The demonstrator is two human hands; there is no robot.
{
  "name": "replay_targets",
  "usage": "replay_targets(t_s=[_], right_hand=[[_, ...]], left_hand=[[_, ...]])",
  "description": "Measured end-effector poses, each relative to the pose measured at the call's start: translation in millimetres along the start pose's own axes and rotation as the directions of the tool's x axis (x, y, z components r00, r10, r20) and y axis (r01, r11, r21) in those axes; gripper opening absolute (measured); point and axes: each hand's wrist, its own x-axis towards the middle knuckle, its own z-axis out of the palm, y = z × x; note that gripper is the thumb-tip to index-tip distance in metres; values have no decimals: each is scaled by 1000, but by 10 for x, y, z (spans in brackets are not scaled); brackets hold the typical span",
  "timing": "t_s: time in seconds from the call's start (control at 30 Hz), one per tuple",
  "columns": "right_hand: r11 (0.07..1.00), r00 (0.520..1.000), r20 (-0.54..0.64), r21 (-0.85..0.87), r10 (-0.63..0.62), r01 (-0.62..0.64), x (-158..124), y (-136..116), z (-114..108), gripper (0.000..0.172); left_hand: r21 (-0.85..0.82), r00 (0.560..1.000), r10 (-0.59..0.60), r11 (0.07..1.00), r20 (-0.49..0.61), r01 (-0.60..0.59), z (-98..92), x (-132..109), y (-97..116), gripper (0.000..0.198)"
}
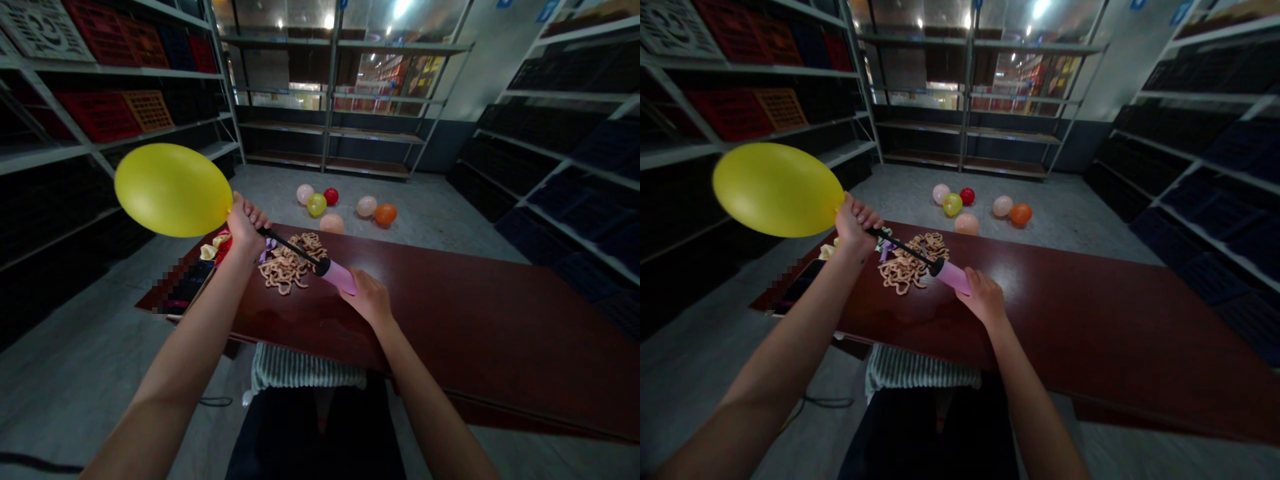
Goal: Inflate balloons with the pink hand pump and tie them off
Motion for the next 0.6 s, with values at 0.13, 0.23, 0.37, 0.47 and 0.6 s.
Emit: replay_targets(t_s=[0.13, 0.23, 0.37, 0.47, 0.6], right_hand=[[998, 997, -36, 29, 65, -64, -36, 83, 35, 38], [987, 986, -66, 51, 155, -151, -50, 146, 41, 41], [970, 971, -65, 98, 231, -224, -37, 167, 36, 42], [959, 963, -71, 131, 261, -250, -22, 156, 35, 42], [940, 944, -54, 126, 325, -317, -15, 157, 38, 44]], left_hand=[[21, 998, 52, 998, 36, -53, 245, -106, -99, 58], [50, 995, 86, 995, 58, -89, 459, -158, -261, 56], [111, 993, 82, 990, 89, -92, 680, -193, -600, 56], [154, 993, 45, 986, 114, -62, 743, -264, -973, 57], [180, 993, -35, 984, 116, 14, 685, -381, -1442, 57]])
